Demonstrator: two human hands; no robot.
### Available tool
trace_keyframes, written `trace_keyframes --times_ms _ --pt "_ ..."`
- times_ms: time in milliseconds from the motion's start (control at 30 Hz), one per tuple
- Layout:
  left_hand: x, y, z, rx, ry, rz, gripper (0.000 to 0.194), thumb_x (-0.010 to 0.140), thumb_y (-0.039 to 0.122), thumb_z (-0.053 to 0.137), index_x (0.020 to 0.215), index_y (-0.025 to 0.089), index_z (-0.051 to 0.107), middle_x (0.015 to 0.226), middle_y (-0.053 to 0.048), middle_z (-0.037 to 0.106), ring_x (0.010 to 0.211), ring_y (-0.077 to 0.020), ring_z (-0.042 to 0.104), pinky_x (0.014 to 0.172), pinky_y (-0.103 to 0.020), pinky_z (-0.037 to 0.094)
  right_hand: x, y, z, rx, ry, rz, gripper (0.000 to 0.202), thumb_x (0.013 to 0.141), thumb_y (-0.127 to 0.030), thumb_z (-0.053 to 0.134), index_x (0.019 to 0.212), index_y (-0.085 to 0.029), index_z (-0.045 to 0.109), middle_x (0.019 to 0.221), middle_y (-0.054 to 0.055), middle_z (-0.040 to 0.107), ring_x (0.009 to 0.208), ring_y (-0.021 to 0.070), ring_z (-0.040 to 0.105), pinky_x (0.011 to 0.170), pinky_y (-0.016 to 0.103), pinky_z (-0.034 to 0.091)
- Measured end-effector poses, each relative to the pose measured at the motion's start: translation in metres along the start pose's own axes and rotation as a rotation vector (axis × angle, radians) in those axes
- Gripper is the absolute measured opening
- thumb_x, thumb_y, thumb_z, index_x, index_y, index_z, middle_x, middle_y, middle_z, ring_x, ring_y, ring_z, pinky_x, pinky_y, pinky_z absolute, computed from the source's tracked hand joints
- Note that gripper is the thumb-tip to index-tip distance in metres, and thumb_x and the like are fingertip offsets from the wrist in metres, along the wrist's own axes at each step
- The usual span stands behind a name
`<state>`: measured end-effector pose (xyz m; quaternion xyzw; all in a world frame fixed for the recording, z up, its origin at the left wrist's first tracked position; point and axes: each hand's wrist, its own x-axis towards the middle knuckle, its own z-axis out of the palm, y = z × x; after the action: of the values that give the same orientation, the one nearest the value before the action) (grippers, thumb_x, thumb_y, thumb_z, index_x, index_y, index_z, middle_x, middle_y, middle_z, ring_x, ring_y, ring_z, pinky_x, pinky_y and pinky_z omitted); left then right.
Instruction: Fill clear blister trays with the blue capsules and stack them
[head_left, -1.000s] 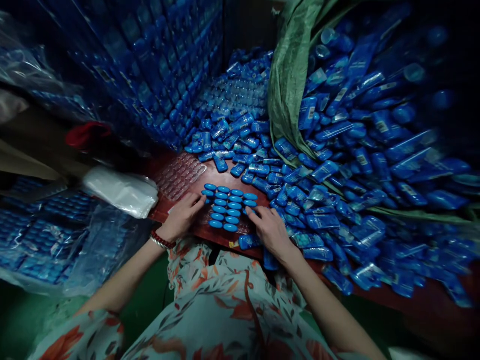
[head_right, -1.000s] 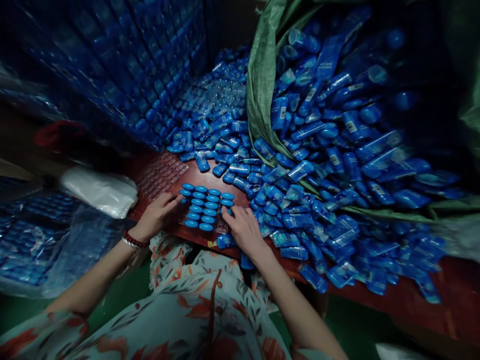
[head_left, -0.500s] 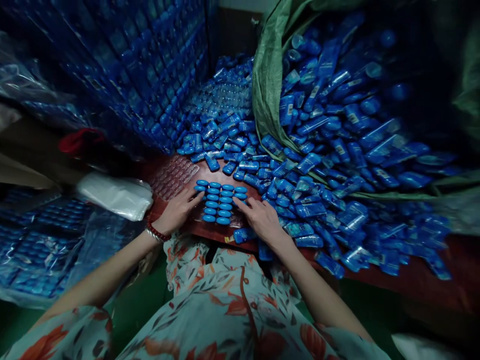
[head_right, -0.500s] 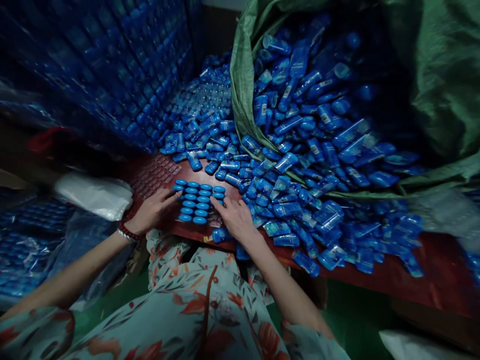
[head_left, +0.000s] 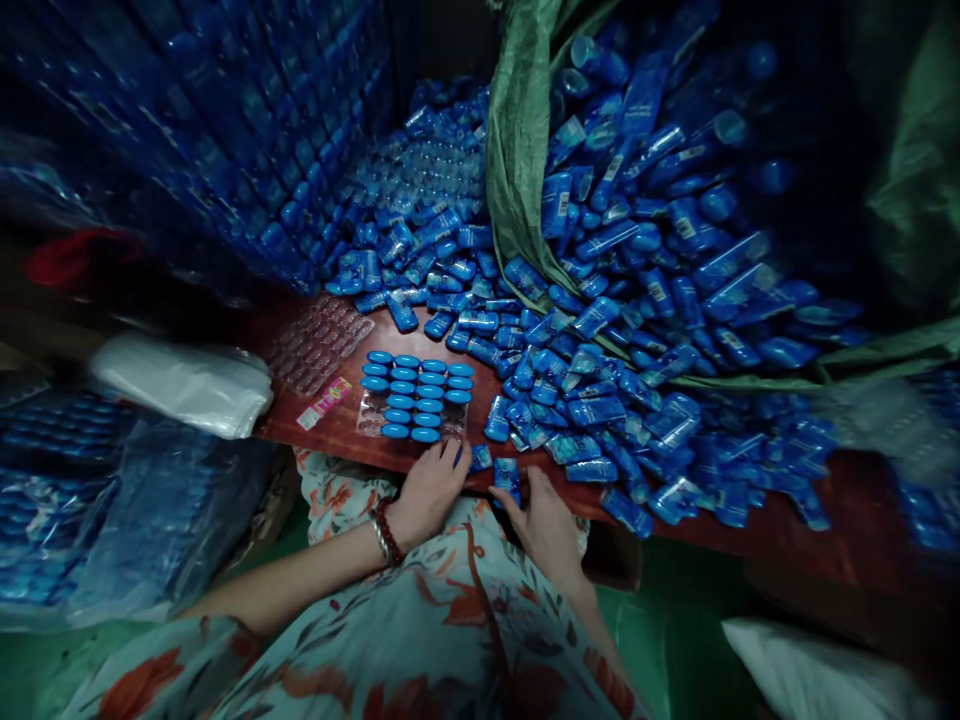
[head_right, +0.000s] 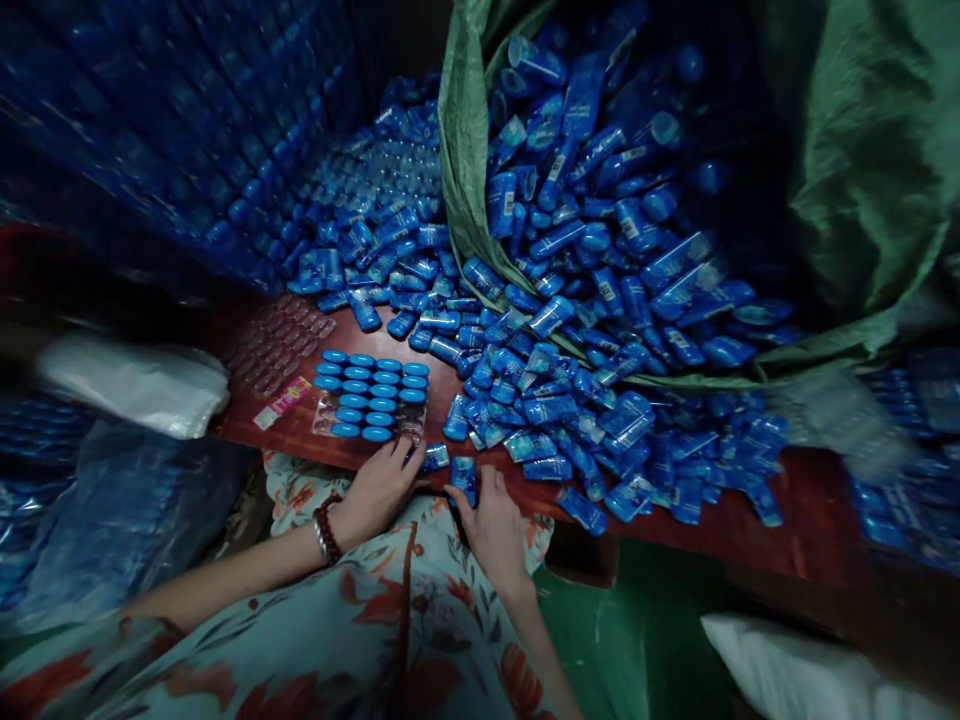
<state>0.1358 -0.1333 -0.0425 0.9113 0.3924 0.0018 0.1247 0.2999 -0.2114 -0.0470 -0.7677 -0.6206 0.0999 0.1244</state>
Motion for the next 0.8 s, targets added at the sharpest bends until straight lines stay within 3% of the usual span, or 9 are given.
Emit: trace_keyframes --times_ms 133,267,467,633,800 --pt "0.003 -0.002 0.009 0.055 0.009 0.034 0.032 0.086 0.007 0.037 0.116 0.01 0.048 0.108 -0.016 0.056 0.096 -0.0238 0.055 0.074 -0.034 0.049 -0.005 0.0 0.007 0.183 -0.039 0.041 0.02 0.088 -0.044 0.046 0.087 -0.024 0.046 0.07 0.002 0.061 0.058 0.0214 0.062 0.05 0.031 0.046" --pt "-0.005 -0.006 0.015 0.055 0.0 0.131 0.028 0.087 0.008 0.038 0.112 0.011 0.049 0.12 -0.017 0.052 0.1 -0.0226 0.053 0.079 -0.033 0.048 -0.008 0.002 -0.008 0.349 -0.024 0.059 0.017 0.09 -0.038 0.045 0.098 -0.023 0.046 0.078 0.003 0.064 0.067 0.0196 0.064 0.058 0.03 0.05" --pt "-0.008 -0.015 0.016 -0.099 -0.025 0.283 0.025 0.088 0.012 0.041 0.111 0.016 0.049 0.12 -0.013 0.05 0.103 -0.0218 0.048 0.081 -0.032 0.047 0.028 -0.012 -0.023 0.465 0.108 -0.091 0.022 0.091 -0.026 0.043 0.108 -0.022 0.055 0.098 0.007 0.059 0.092 0.0181 0.059 0.08 0.031 0.049" --pt "-0.002 -0.016 0.016 -0.099 0.008 0.279 0.024 0.09 0.02 0.042 0.112 0.021 0.05 0.119 -0.012 0.05 0.101 -0.0226 0.048 0.076 -0.033 0.046 0.071 -0.027 -0.008 0.298 0.056 -0.353 0.033 0.093 -0.02 0.036 0.124 -0.019 0.048 0.104 0.01 0.059 0.096 0.02 0.056 0.082 0.034 0.047" --pt "0.006 -0.005 0.026 -0.131 0.014 0.21 0.026 0.09 0.019 0.041 0.113 0.019 0.052 0.115 -0.014 0.053 0.104 -0.0244 0.05 0.084 -0.039 0.045 0.093 -0.037 -0.007 -0.105 -0.057 -0.639 0.027 0.091 -0.015 0.036 0.111 -0.014 0.055 0.088 0.01 0.059 0.08 0.0212 0.052 0.069 0.031 0.043"
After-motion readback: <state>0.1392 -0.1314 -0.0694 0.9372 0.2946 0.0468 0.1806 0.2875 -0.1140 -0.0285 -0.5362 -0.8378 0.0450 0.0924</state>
